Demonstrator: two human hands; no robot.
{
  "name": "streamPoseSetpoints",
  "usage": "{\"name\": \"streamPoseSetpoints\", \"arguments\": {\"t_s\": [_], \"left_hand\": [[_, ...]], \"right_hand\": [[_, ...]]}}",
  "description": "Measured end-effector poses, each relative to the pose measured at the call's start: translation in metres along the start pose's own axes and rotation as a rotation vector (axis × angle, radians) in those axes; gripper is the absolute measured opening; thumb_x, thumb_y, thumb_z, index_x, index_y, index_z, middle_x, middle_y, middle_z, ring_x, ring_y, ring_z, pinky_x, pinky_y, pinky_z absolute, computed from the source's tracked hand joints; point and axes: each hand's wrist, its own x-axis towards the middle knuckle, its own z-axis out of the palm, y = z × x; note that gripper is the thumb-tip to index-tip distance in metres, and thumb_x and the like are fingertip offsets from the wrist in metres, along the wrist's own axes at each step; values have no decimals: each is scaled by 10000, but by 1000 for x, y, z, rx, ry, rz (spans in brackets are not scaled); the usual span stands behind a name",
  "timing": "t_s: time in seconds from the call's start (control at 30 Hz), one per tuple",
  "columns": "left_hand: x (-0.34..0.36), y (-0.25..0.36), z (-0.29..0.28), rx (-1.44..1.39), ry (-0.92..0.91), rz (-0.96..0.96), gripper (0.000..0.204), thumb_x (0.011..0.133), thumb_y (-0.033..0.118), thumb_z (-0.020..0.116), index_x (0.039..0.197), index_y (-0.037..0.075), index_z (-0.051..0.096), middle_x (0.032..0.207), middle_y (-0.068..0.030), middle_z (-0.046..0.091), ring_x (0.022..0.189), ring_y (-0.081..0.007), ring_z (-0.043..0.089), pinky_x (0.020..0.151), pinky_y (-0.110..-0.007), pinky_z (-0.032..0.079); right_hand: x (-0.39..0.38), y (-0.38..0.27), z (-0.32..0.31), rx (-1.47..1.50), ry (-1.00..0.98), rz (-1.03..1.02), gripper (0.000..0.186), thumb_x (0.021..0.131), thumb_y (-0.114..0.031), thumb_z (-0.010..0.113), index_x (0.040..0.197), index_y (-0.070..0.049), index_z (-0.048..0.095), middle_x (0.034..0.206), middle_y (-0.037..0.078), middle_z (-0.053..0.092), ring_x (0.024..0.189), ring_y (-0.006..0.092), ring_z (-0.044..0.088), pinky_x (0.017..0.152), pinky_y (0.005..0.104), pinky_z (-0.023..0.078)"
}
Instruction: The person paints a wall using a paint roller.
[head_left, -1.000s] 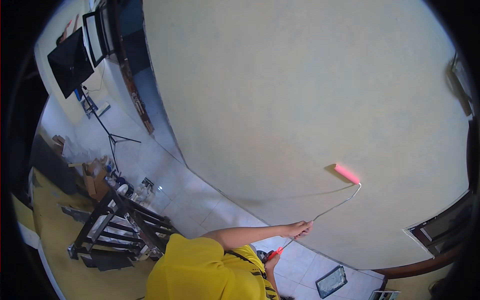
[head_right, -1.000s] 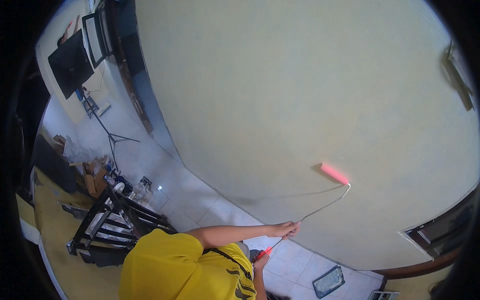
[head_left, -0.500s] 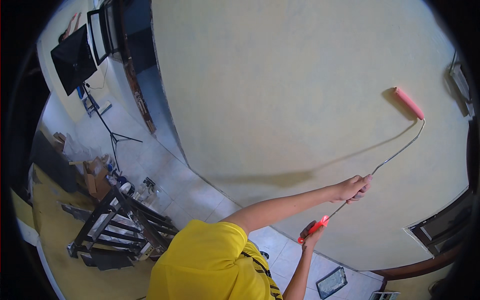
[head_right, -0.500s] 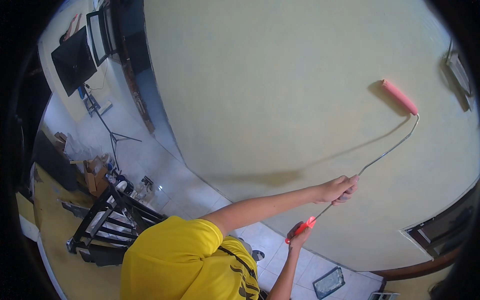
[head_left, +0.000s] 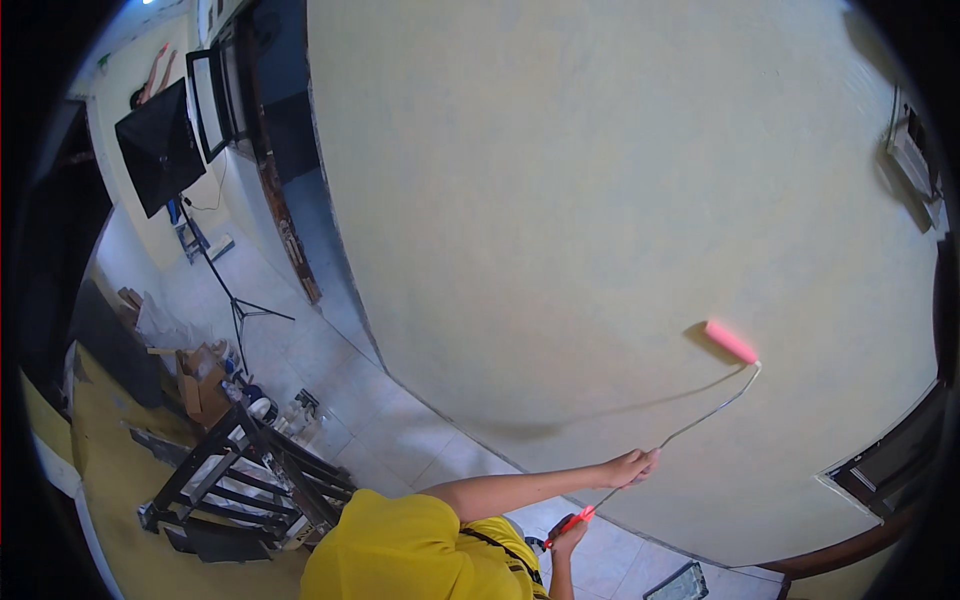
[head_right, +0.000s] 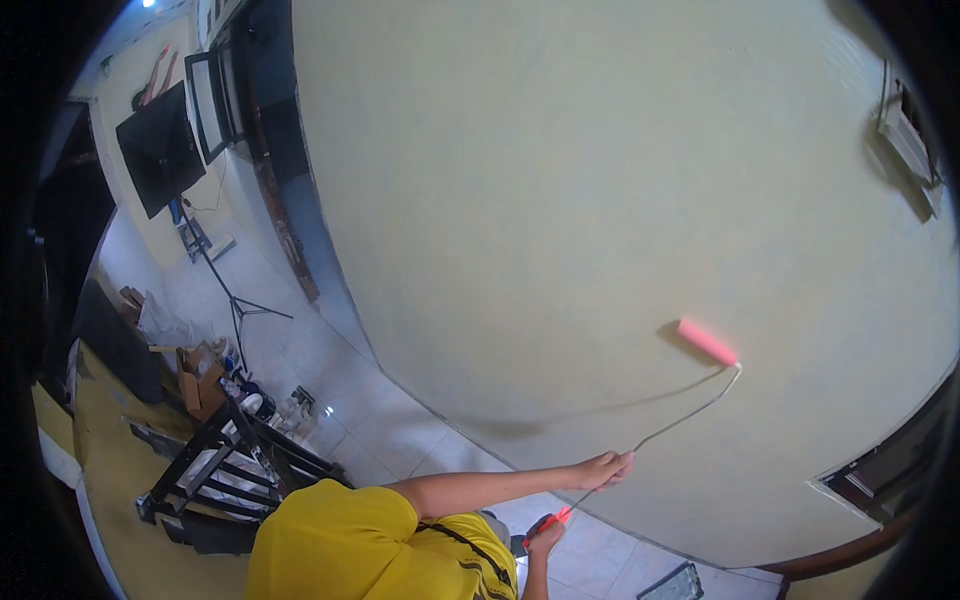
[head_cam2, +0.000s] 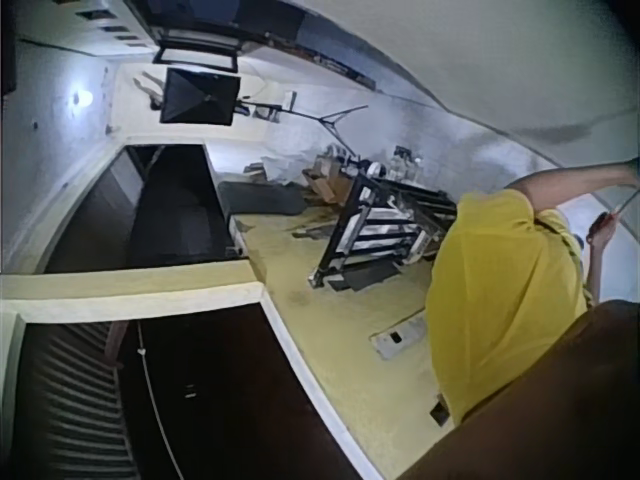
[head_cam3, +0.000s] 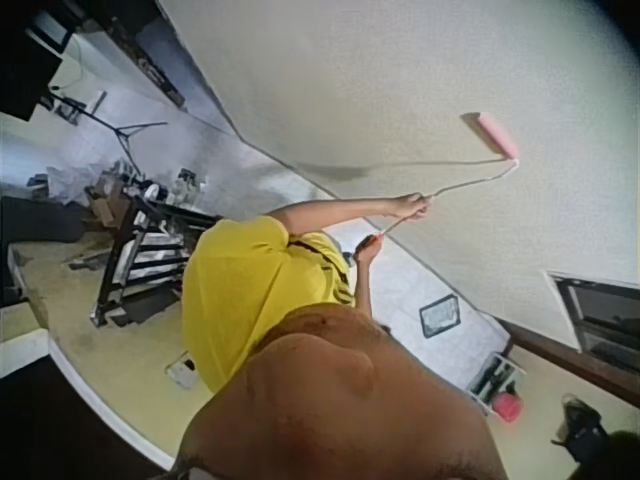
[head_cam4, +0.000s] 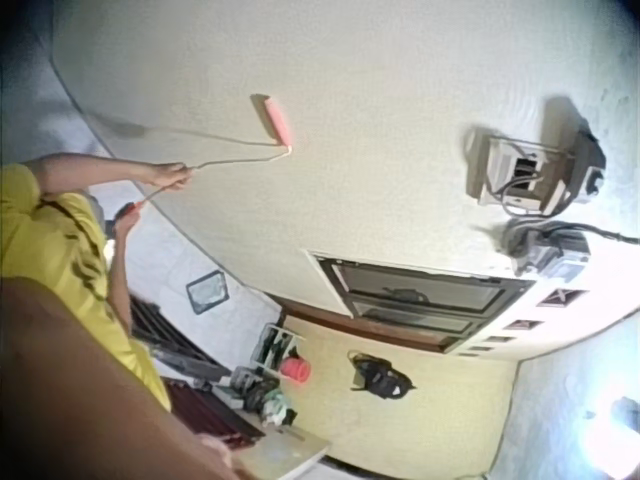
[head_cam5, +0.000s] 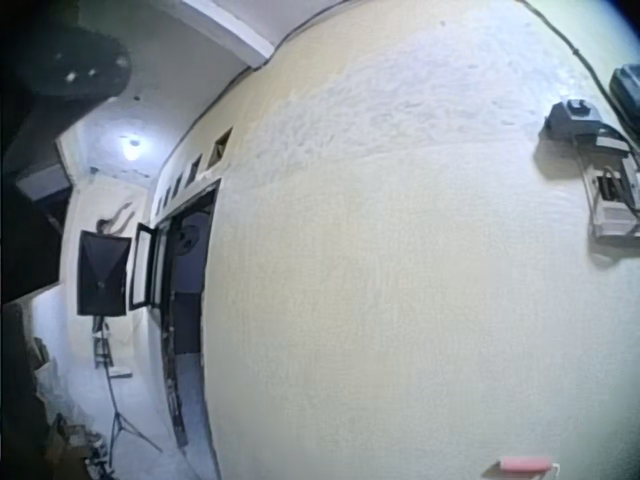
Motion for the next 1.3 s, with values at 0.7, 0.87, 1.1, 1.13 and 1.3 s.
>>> {"name": "streamPoseSetpoints", "arguments": {"t_s": [0.7,0.87,1.1,1.13,1.3], "left_hand": [[40,175,26,-134,-54,38,538,935,632,294,672,162,289,560,59,239,460,-68,202,416,-242,170],[41,193,23,-99,-130,51,544,948,610,293,649,159,239,536,66,172,444,-66,162,408,-243,157],[15,79,-8,-151,-61,-104,547,945,617,284,645,160,255,548,58,195,456,-83,172,426,-260,169],[8,57,-13,-150,-30,-128,549,944,618,284,647,158,259,552,56,203,456,-84,179,427,-262,168],[-20,-22,-15,-117,57,-186,547,942,620,287,657,153,267,559,48,219,460,-86,205,430,-263,169]], "right_hand": [[-8,-180,75,-149,-132,-277,573,943,-586,312,642,-109,412,451,-17,344,329,98,328,316,241,235],[2,-184,84,-137,-178,-341,597,914,-621,381,667,-82,448,485,-13,403,363,94,391,338,246,287],[-6,-86,58,-140,-182,-243,653,863,-698,389,659,-81,463,478,-4,390,355,107,366,340,256,274],[-6,-60,47,-99,-190,-173,565,909,-581,404,666,-75,469,483,-2,402,368,106,383,353,257,290],[-32,-1,20,-69,-108,-56,504,953,-479,428,670,-65,488,509,-12,421,410,100,402,387,258,311]]}}
